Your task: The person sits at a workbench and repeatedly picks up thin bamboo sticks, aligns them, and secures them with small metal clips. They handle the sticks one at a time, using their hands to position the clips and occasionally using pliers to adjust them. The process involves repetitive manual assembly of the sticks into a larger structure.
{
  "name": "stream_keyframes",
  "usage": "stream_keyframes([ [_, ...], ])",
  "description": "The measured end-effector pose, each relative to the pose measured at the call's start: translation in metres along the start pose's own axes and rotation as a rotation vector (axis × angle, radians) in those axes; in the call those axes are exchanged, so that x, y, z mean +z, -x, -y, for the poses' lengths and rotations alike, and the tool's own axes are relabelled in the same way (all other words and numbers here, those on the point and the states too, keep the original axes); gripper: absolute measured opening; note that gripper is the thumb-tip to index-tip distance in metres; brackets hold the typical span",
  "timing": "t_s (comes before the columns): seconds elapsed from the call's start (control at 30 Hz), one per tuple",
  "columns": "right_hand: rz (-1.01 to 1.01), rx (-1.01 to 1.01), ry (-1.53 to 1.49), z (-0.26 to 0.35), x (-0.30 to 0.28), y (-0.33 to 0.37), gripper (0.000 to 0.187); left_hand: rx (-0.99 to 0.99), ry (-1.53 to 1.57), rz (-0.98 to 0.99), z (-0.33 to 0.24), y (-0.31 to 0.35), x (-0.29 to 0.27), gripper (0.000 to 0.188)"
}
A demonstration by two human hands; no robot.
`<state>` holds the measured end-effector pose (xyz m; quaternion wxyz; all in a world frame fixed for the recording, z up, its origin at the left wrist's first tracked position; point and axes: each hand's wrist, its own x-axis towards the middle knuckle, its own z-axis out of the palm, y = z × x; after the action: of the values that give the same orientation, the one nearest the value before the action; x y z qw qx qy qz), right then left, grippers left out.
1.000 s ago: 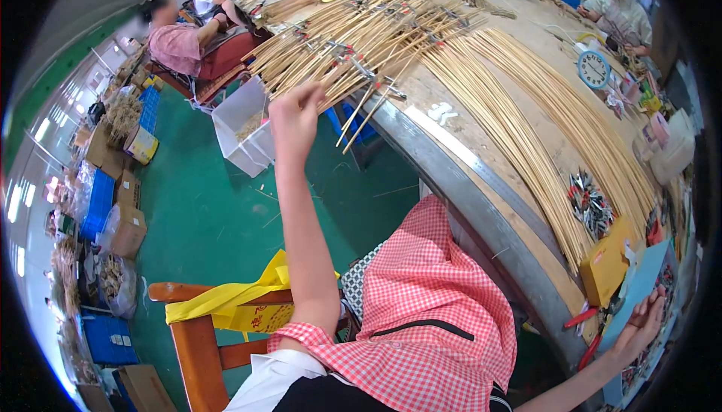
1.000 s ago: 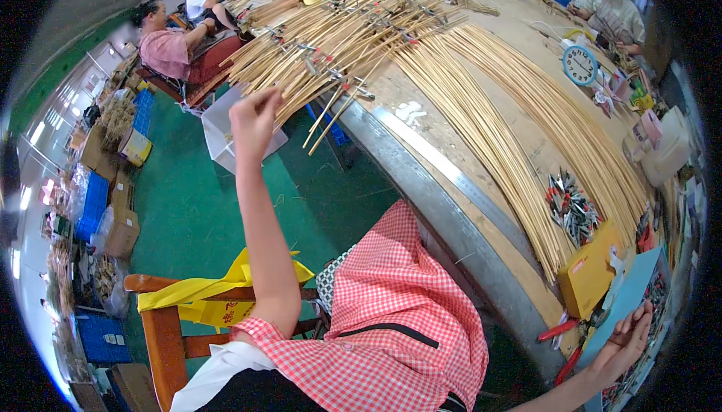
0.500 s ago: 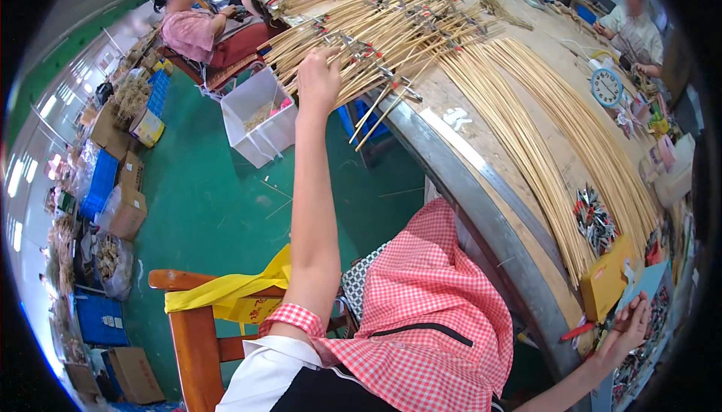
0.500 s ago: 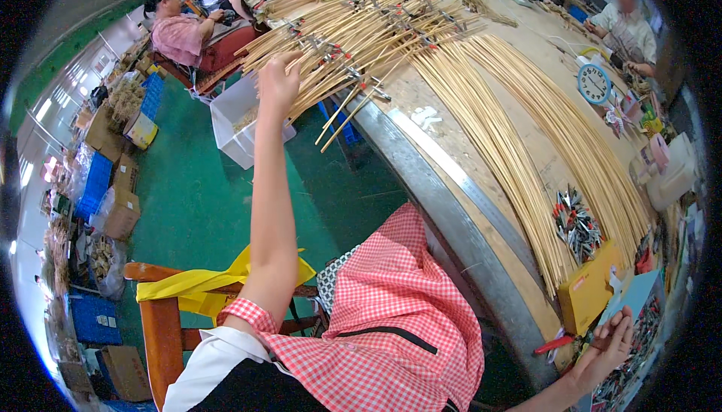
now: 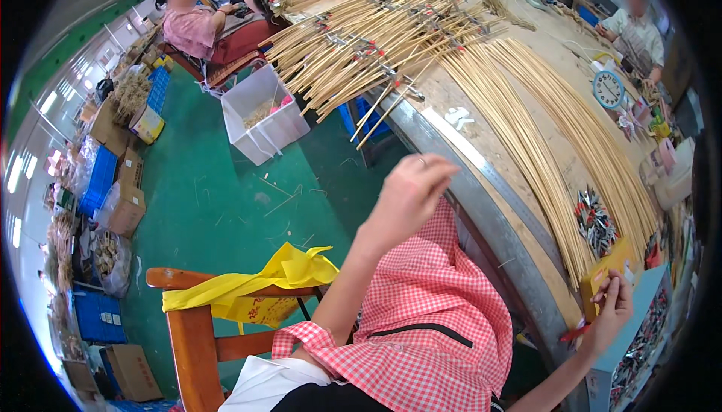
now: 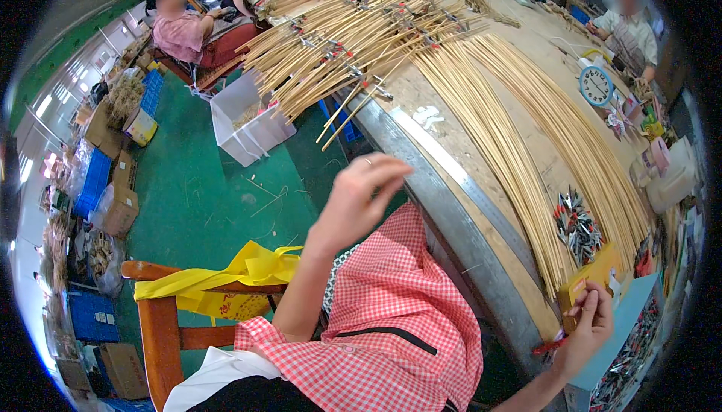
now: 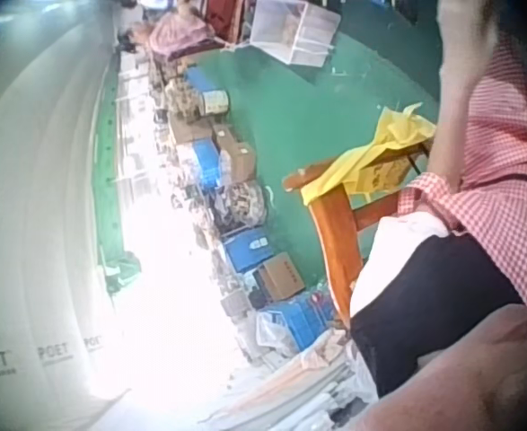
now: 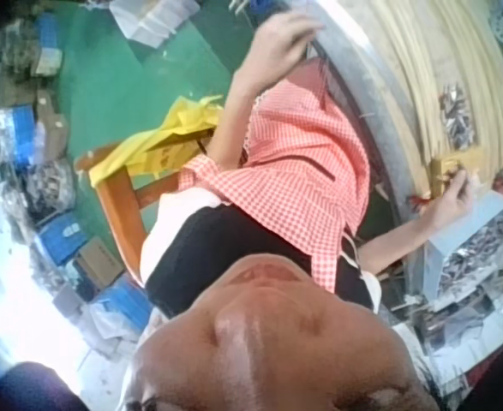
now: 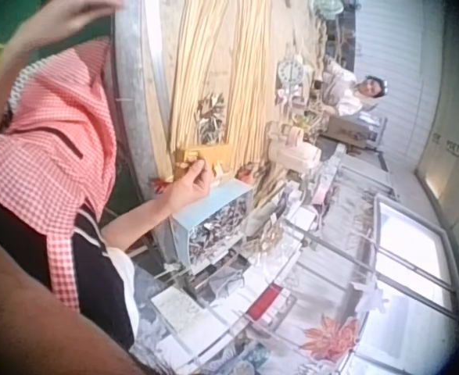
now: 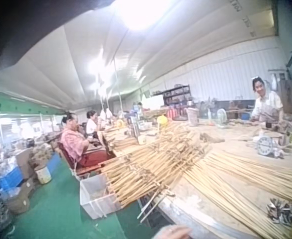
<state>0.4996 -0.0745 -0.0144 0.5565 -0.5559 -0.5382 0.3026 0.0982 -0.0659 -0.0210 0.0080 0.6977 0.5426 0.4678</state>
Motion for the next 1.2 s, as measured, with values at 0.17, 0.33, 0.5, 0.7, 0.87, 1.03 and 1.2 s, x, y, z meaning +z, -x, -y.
stream_keyframes([
  [0.17,0.058,0.057,0.304,0.005,0.027,-0.005,0.018,0.035,0.109,0.147,-0.020,0.016,0.022,0.023],
  [0.33,0.205,-0.407,0.796,-0.005,0.045,-0.011,0.019,0.068,0.189,0.294,-0.032,0.037,0.052,0.027],
  [0.5,0.209,-0.467,0.872,-0.010,0.058,-0.021,0.016,0.058,0.197,0.330,-0.035,0.037,0.055,0.036],
  [0.7,0.239,-0.444,0.937,-0.011,0.071,-0.034,0.012,-0.015,0.210,0.284,-0.030,0.034,0.056,0.025],
  [0.87,0.202,-0.418,1.030,-0.016,0.086,-0.048,0.014,-0.039,0.172,0.277,-0.024,0.034,0.055,0.021],
  [1.03,0.212,-0.397,1.061,-0.014,0.082,-0.060,0.015,-0.060,0.143,0.280,-0.024,0.033,0.051,0.022],
  [1.2,0.133,-0.354,1.214,-0.006,0.033,-0.126,0.016,-0.095,0.163,0.291,-0.022,0.034,0.051,0.023],
])
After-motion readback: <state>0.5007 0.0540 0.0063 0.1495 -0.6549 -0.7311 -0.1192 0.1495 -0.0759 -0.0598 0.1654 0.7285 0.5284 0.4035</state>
